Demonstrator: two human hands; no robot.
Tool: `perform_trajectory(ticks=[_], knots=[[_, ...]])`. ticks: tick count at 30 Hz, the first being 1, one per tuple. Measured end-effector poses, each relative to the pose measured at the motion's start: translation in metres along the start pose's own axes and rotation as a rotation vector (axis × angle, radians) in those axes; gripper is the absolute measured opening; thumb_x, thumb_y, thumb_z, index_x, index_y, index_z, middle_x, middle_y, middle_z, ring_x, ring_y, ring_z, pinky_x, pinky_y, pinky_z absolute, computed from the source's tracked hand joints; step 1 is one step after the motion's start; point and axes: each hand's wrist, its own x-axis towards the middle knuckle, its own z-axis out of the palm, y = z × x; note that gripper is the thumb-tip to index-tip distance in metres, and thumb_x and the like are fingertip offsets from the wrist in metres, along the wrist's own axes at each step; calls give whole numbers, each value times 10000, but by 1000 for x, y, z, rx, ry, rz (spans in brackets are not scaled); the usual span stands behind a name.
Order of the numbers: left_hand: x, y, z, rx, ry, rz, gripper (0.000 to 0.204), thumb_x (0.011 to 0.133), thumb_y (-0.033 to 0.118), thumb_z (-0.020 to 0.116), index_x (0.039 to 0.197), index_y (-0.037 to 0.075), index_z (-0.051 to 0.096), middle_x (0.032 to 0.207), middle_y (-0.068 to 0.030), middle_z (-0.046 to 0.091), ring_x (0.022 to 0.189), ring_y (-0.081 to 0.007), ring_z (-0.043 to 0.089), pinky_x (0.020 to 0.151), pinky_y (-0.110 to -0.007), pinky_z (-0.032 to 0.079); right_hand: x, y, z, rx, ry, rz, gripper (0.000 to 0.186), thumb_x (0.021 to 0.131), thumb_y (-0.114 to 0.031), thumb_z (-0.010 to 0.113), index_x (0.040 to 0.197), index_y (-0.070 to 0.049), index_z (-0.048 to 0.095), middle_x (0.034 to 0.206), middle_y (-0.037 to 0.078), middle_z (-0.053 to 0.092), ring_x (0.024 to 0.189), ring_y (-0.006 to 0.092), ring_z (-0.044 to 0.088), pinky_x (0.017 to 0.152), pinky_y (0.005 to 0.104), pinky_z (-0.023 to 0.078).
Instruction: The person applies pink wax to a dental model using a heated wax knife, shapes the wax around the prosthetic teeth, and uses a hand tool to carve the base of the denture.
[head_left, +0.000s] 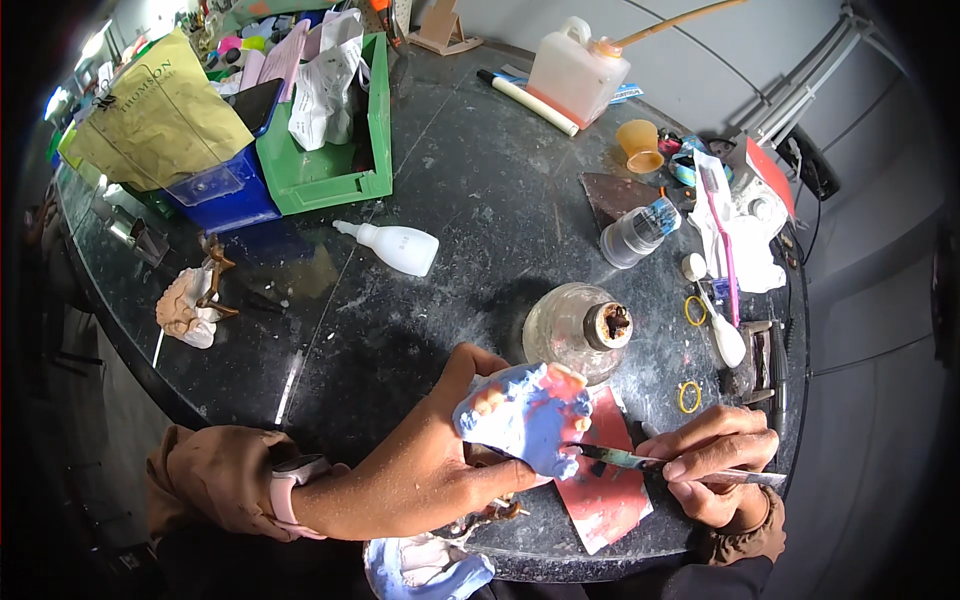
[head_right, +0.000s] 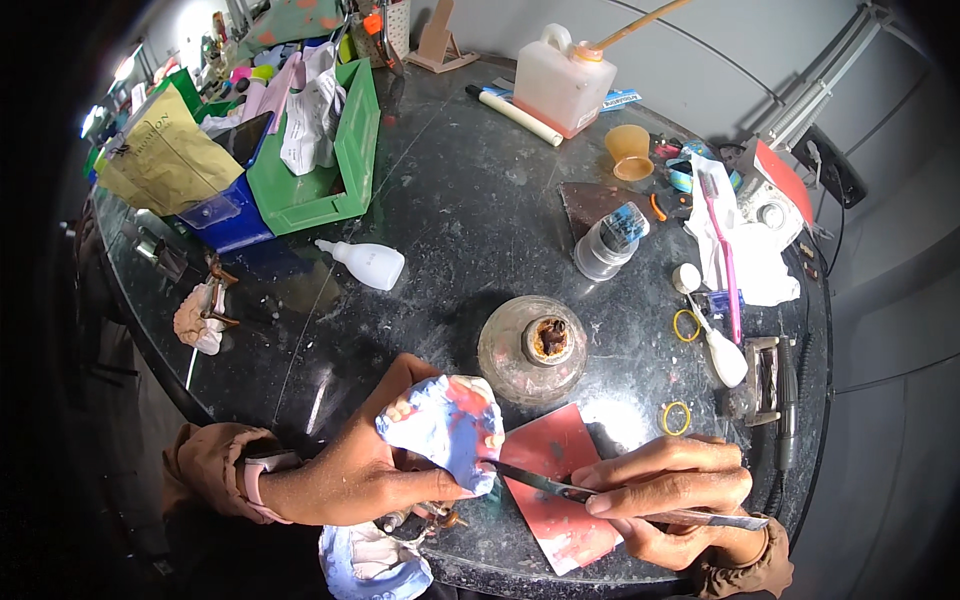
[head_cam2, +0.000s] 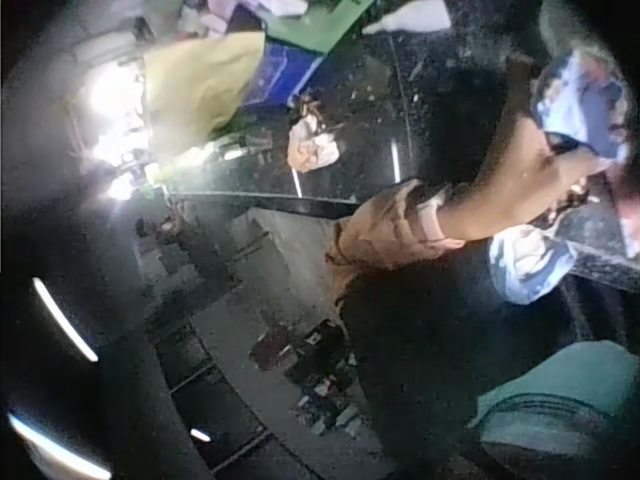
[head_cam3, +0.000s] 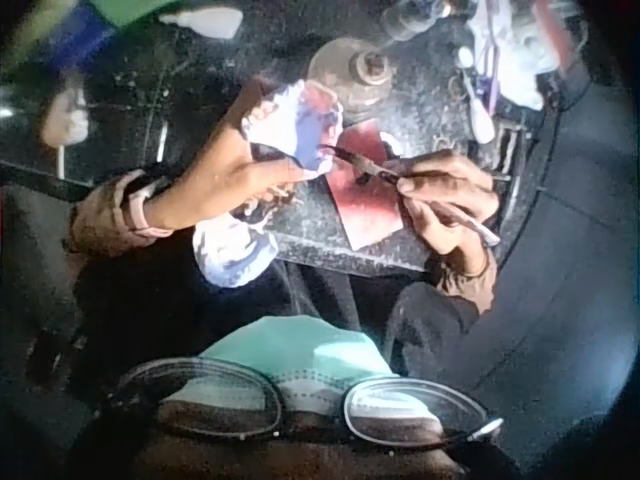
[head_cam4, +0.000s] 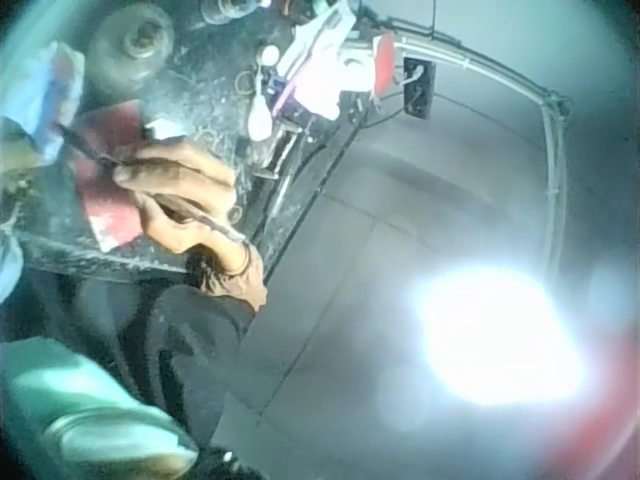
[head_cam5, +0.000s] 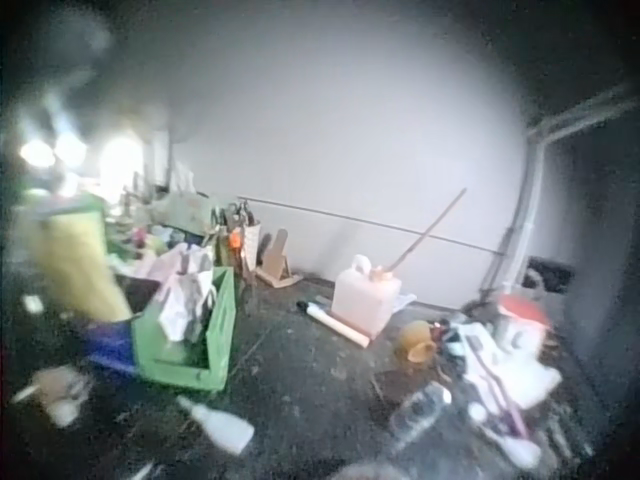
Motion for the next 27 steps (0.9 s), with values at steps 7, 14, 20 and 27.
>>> perform_trajectory(ticks=[7,14,20,27], knots=[[1,0,0,2,26,-123,610,698,10,725,1157,10,323,1053,-55,409,961,-91,516,730,-219,492,-1,0,-4,-16,-38,-16,190,633,11,635,810,-38,683,841,118,664,724,198,671,617,259,552],[0,1,2,-64,25,-58,603,696,8,726,1144,14,323,1049,-54,399,954,-94,522,718,-218,501,0,0,-7,59,-27,-37,159,652,4,622,806,12,662,832,168,650,732,238,672,637,293,564],[0,3,-1,6,3,-85,594,693,-14,715,1136,15,320,1048,-62,402,943,-93,531,699,-213,505,0,0,-3,58,-10,-16,148,671,-17,624,811,14,661,832,171,650,735,246,673,626,295,565],[1,1,1,-18,-10,27,514,760,-10,658,1095,8,269,1016,-108,508,872,-100,564,606,-210,499,-1,4,-2,54,-26,-21,158,676,-26,619,823,-1,671,830,156,659,731,228,674,618,281,562]])
